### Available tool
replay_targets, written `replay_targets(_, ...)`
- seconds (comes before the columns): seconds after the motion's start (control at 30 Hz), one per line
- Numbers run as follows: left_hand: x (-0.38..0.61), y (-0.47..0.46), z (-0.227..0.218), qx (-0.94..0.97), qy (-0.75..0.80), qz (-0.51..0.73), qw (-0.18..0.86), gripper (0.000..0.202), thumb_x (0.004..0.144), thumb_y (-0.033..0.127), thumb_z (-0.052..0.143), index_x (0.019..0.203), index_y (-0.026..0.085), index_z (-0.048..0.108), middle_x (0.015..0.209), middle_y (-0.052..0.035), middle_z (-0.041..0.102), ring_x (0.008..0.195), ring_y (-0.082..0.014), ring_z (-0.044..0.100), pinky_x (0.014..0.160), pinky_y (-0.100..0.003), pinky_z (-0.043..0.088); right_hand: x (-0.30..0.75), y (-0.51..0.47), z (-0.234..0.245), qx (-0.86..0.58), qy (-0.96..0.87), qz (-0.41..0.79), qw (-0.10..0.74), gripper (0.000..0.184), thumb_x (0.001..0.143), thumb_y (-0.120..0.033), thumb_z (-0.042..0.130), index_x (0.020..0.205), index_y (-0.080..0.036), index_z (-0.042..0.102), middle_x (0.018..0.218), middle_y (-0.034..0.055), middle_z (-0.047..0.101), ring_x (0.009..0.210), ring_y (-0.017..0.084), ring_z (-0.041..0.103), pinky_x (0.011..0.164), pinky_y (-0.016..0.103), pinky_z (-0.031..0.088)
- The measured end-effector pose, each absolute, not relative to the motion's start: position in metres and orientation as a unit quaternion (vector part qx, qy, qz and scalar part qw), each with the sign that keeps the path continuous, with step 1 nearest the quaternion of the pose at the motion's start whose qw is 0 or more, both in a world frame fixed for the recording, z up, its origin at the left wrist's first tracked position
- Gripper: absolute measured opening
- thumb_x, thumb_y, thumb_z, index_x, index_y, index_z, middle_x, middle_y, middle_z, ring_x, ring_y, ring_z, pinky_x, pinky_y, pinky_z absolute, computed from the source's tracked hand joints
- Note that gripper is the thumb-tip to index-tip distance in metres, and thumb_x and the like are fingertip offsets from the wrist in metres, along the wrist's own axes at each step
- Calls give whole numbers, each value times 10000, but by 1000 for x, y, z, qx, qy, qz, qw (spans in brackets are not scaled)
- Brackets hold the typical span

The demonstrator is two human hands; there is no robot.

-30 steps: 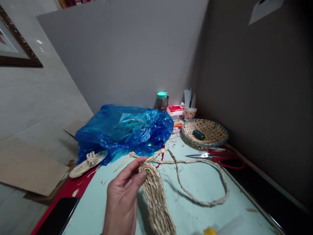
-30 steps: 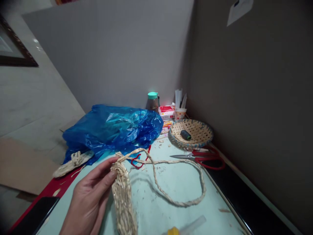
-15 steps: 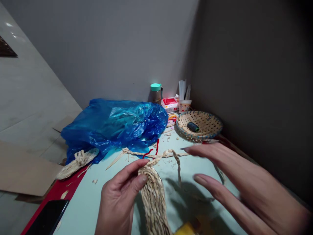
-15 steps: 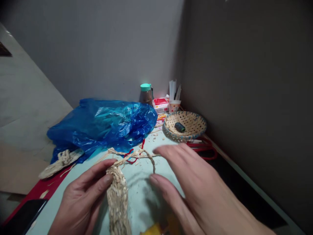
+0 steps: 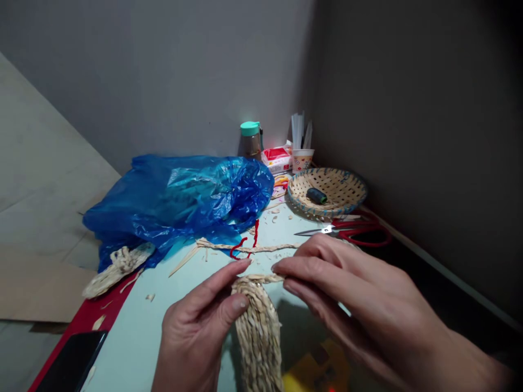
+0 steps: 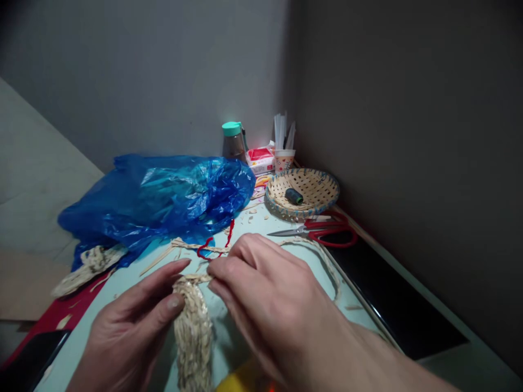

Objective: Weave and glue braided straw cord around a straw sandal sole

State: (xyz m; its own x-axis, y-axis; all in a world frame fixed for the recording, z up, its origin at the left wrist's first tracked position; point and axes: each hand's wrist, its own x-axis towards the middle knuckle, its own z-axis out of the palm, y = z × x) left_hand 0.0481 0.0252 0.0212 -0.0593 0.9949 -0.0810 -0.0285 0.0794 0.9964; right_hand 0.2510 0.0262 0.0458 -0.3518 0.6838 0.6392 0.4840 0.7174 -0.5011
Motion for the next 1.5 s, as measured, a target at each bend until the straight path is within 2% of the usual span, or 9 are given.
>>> replay_targets(0.13,50,25,21,490,549,498,459,189,705,306,847,893,327,841,928,-2,831,879,-185,766,761,-163,583,244,18,41,-407,-814,24,413,320,1047,-161,429,848,-146,680,727,11,555,645,131,510,511,257,381)
replay_targets(0.23,54,22,22,457,577,520,433,165,677,313,849,842,305,848,904,-5,829,853,-188,758,756,-174,576,240,15,38,-407,-808,-14,424,384,1076,-217,383,823,-171,668,675,-6,560,566,128,514,455,291,350)
replay_targets(0.4,63,19,26,385,614,535,435,188,619,329,872,795,268,845,887,-23,828,854,-215,754,758,-212,581,239,11,35,-419,-821,-28,387,260,1055,-199,458,919,-187,679,768,-7,640,644,138,592,530,297,444)
replay_targets(0.6,66,20,26,342,616,540,460,260,555,333,920,793,262,841,825,0,818,773,-171,747,682,-156,566,240,11,33,-405,-827,-36,388,318,1055,-190,425,906,-160,704,647,-18,579,528,145,525,413,318,356)
replay_targets(0.9,67,19,24,309,617,542,480,326,554,341,929,846,229,839,783,-4,804,741,-140,722,639,-122,533,231,8,21,-427,-825,-68,364,322,1069,-181,360,1031,-139,677,686,-5,628,566,149,589,453,328,374)
replay_targets(1.1,67,19,26,307,630,532,475,321,574,351,913,858,222,836,811,-22,807,755,-154,714,648,-146,544,223,12,2,-417,-777,-104,460,259,1049,-181,397,1050,-114,647,623,-25,584,464,131,533,344,328,327)
replay_targets(1.33,69,18,25,304,637,536,463,354,557,364,917,865,209,836,802,-33,800,713,-159,713,620,-160,553,224,7,4,-426,-776,-119,450,252,1051,-191,402,1051,-127,646,626,-30,608,454,130,562,326,340,330)
replay_targets(1.43,71,17,26,294,631,546,467,352,534,356,927,842,212,836,785,-29,801,684,-148,710,598,-148,548,224,4,5,-431,-808,-103,388,274,1058,-181,388,1107,-114,649,726,0,690,544,144,640,357,326,398)
replay_targets(1.5,72,17,27,286,625,548,476,348,530,353,930,836,216,834,763,-25,799,677,-144,709,594,-141,544,222,4,2,-430,-807,-110,388,259,1050,-183,416,1121,-94,649,766,15,720,578,149,665,377,313,443)
